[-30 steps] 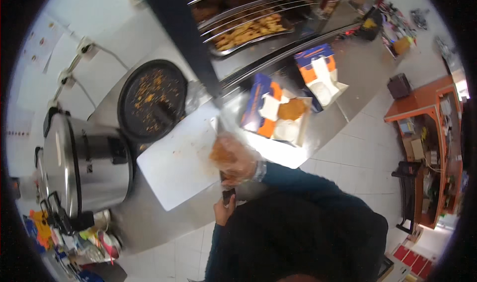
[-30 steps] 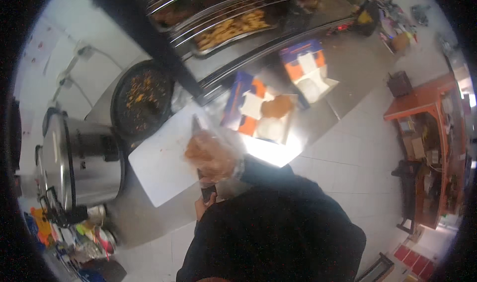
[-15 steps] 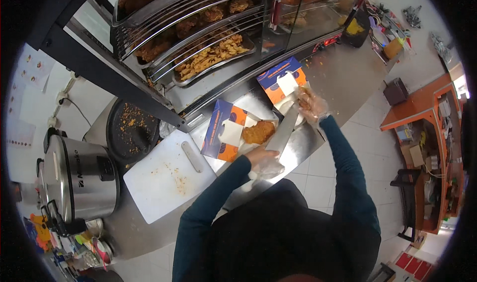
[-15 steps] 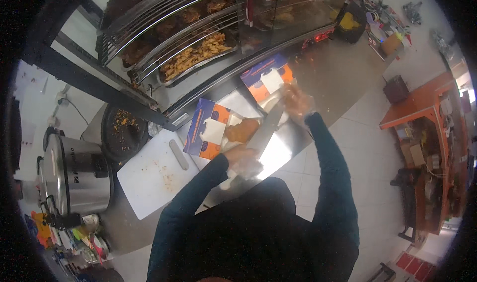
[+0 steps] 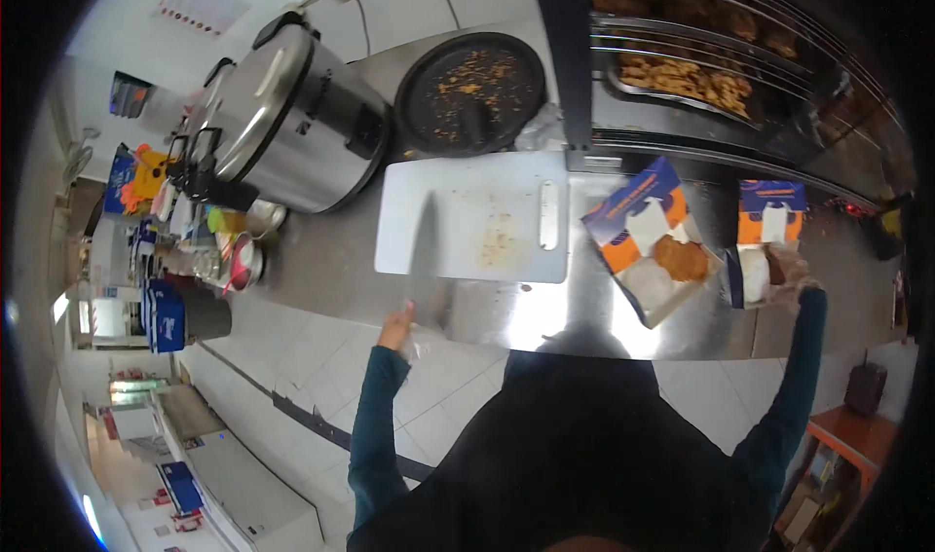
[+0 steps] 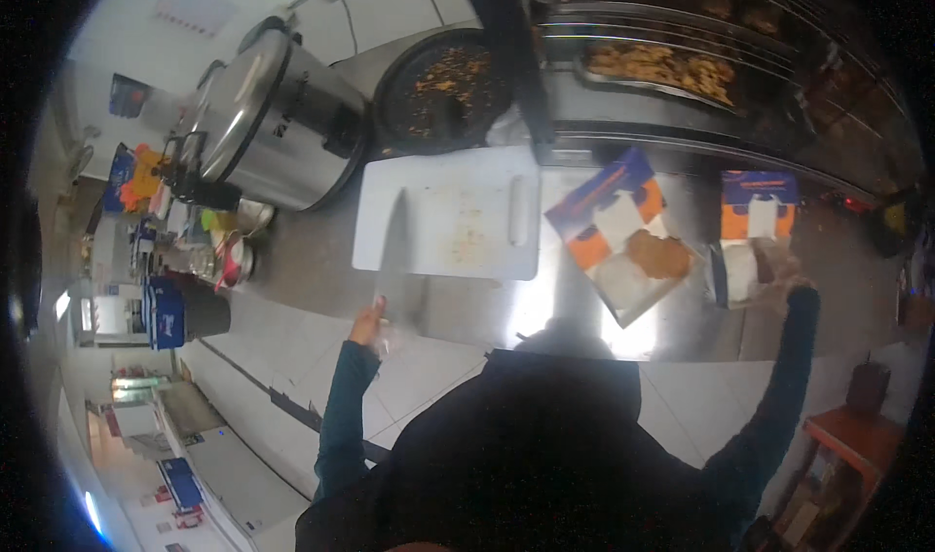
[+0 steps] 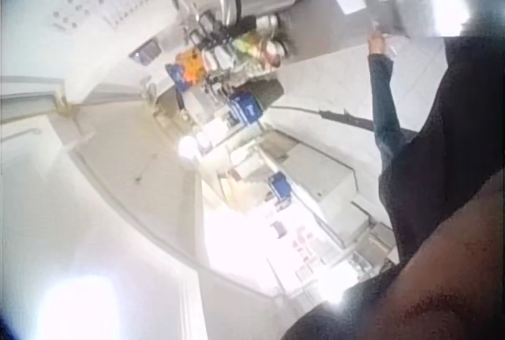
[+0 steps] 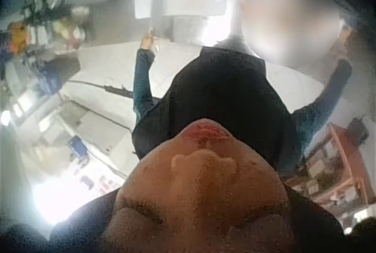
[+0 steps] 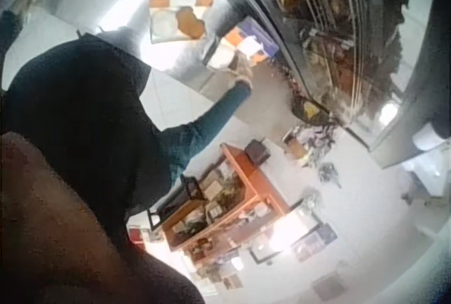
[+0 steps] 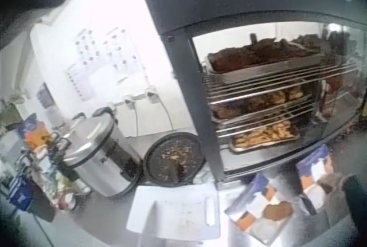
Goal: The person prepares food for a takeout order by assembling a meal box with rice, sliced fried chicken, and sauce, then seals the order with receipts and labels before placing it into a plastic bag.
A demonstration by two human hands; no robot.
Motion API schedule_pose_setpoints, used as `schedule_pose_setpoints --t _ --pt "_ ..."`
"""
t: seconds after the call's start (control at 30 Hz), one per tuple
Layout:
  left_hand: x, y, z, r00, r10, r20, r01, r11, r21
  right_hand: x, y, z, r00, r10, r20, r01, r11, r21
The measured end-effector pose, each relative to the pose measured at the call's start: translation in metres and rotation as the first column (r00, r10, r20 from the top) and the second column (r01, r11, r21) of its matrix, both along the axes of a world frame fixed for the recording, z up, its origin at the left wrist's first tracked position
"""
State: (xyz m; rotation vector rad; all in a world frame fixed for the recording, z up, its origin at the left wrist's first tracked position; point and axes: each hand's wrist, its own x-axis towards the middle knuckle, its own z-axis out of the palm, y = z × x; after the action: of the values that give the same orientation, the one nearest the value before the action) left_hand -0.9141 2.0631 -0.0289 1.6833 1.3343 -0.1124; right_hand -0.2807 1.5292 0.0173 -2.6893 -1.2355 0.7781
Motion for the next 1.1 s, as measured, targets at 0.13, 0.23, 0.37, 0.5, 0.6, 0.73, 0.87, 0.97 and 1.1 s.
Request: schedule_pose_setpoints --t 0.13,0.23,0.37,0.5,0.6,0.73,0.87,0.97,1.1 --pt "-0.056 0.059 -0.033 0.947 0.316 0.049 -0.318 0.948 0.03 -0.098 0.094 0.096 0.938 -0.32 0.133 0.255 0.898 0.359" --pt "-0.033 0.071 -0.048 0.93 0.326 0.171 -0.323 0.945 -0.045 -0.208 0.185 0.127 0.932 -0.359 0.041 0.235 0.689 0.686" --pt "0.073 0.042 -0.021 0.999 0.03 0.022 -0.027 0.995 -0.096 -0.326 0.271 0.103 0.991 0.114 -0.072 -0.005 0.562 0.827" --pt "0.09 -0.007 0.004 0.996 -0.073 0.045 0.075 0.997 -0.03 -0.357 0.357 0.005 0.973 0.116 -0.202 0.096 0.591 0.801" --pt "0.085 -0.029 -0.02 0.983 -0.164 0.082 0.172 0.98 -0.099 -0.341 0.412 -0.029 0.992 -0.016 -0.129 0.113 0.594 0.796" --pt "0.09 -0.064 -0.051 0.963 -0.134 0.233 0.154 0.986 -0.067 -0.349 0.445 -0.043 0.983 0.056 0.173 -0.152 0.777 0.612" --pt "0.129 -0.088 -0.036 0.957 -0.113 0.267 0.118 0.993 0.0 -0.382 0.429 -0.051 0.996 -0.042 0.08 -0.009 0.838 0.546" --pt "0.096 -0.086 -0.056 0.917 -0.171 0.36 0.178 0.984 0.013 -0.42 0.43 -0.048 0.998 -0.065 0.013 0.037 0.704 0.709" --pt "0.064 -0.049 -0.028 0.838 -0.061 0.543 0.051 0.998 0.033 -0.434 0.475 0.026 0.993 0.105 0.043 -0.098 0.594 0.798"
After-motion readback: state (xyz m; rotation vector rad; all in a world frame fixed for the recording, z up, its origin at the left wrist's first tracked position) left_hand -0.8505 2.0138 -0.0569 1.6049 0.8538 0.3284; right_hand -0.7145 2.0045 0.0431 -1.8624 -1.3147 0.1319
